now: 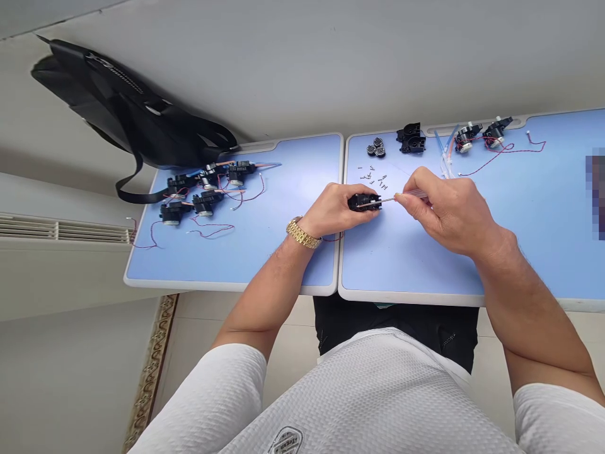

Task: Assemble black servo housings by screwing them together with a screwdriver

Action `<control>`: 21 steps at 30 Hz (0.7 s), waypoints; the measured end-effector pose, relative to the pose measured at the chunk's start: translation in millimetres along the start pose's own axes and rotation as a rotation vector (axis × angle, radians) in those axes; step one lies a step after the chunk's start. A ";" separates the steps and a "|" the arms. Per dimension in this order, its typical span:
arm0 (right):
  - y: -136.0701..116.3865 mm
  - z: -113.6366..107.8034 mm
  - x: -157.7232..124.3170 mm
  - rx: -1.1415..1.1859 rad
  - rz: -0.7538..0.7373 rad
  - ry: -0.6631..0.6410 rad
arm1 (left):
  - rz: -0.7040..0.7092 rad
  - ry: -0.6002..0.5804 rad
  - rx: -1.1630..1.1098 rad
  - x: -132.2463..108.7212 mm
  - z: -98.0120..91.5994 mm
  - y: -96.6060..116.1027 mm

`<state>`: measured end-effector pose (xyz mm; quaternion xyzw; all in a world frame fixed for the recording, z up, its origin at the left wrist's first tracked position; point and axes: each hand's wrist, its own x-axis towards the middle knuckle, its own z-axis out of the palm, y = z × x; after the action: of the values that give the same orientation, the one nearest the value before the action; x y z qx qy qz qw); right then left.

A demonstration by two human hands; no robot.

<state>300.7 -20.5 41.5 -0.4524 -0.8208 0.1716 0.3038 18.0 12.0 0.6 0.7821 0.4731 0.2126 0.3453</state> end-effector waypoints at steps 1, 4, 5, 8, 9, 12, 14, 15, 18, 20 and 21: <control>1.7 0.1 -0.1 -0.022 0.005 0.000 | -0.002 0.003 -0.003 0.0 -0.3 0.2; 1.9 1.1 -0.1 -0.042 0.014 -0.003 | -0.003 0.024 -0.014 0.1 -1.7 0.3; 0.5 1.5 0.0 -0.027 0.008 0.003 | -0.002 0.029 -0.016 0.3 -2.1 0.1; -5.3 2.2 0.3 0.041 -0.013 0.012 | 0.002 0.030 -0.014 0.8 -2.1 -0.8; -6.8 2.1 0.4 0.060 -0.015 0.008 | 0.003 0.028 -0.011 1.0 -1.6 -1.0; -8.1 1.4 0.2 0.070 -0.005 -0.011 | -0.001 0.014 -0.001 1.1 0.3 -1.0; -6.9 1.5 -0.6 0.058 -0.001 0.006 | -0.006 0.006 0.005 0.8 1.4 -0.2; -6.0 1.9 -1.2 0.047 0.001 0.022 | -0.009 0.003 0.005 0.6 1.7 0.3; -3.4 3.4 -2.8 0.020 0.005 0.067 | -0.012 -0.008 0.006 -0.1 1.9 1.8; -2.1 3.8 -3.3 0.016 0.005 0.076 | -0.012 -0.013 0.008 -0.3 1.5 2.3; -1.7 3.6 -3.2 0.015 0.007 0.068 | -0.011 -0.013 0.009 -0.2 1.2 2.3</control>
<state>298.5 -24.2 38.7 -0.4586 -0.8070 0.1633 0.3343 20.1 10.7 1.5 0.7823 0.4762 0.2037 0.3461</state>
